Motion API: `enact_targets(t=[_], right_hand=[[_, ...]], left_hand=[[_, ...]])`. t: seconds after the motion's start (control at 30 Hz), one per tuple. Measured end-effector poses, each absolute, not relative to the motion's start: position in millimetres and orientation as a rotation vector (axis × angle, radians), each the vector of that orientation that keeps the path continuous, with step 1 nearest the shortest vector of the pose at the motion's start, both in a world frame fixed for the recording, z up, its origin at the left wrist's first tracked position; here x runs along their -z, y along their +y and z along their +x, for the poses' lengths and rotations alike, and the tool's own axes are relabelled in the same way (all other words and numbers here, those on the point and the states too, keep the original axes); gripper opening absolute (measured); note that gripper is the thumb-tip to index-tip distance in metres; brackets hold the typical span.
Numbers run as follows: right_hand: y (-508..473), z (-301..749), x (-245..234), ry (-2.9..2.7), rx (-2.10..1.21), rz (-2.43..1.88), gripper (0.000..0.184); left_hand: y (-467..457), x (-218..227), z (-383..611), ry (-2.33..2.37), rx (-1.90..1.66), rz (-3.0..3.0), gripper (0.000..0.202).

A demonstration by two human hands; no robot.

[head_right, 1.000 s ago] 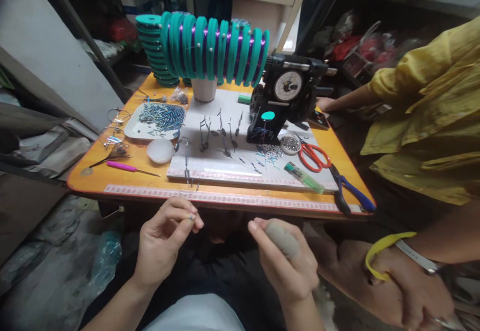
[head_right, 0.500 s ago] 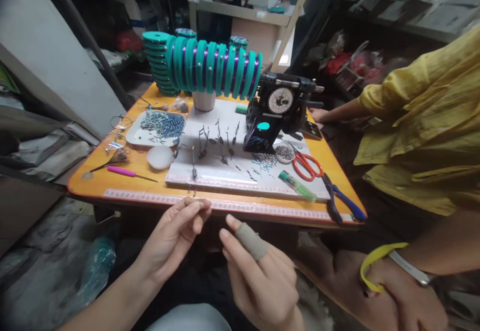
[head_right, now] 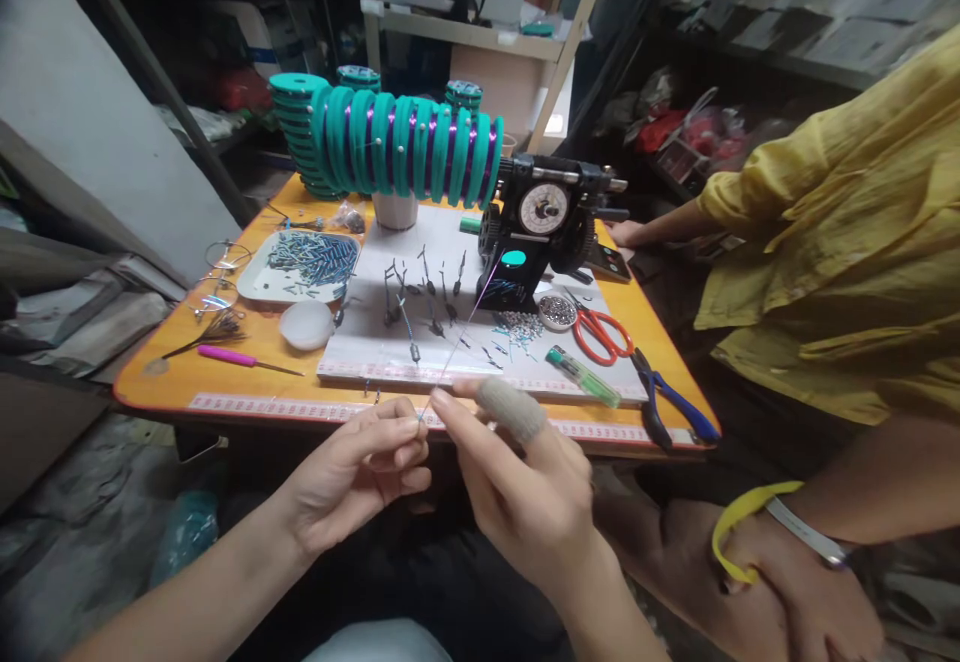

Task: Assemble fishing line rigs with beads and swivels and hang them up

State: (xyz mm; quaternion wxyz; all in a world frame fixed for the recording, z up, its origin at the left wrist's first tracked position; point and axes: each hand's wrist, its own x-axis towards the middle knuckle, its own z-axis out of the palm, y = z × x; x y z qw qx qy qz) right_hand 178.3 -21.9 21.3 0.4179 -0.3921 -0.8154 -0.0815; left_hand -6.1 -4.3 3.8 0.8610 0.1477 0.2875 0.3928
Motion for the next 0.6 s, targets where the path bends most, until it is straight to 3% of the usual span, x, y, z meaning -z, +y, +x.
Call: enact_targets(t=[0.17, 0.27, 0.5, 0.6], right_hand=[[15.2, 166.5, -31.9, -2.310, 0.291, -0.727, 0.027], [28.8, 165.2, -36.8, -2.329, 0.319, -0.620, 0.022], [44.0, 152.9, -42.2, -2.356, -0.318, -0.643, 0.018], [46.0, 143.6, -43.4, -2.305, -0.439, -0.710, 0.014]], left_hand=[[0.8, -5.0, -24.5, 0.901, -1.026, 1.037, 0.026], [4.1, -11.0, -36.9, 1.071, -1.007, 1.406, 0.019], [11.3, -19.6, -54.1, 1.087, -1.181, 2.000, 0.010], [12.5, -14.9, -53.3, 1.108, -1.309, 2.195, 0.011]])
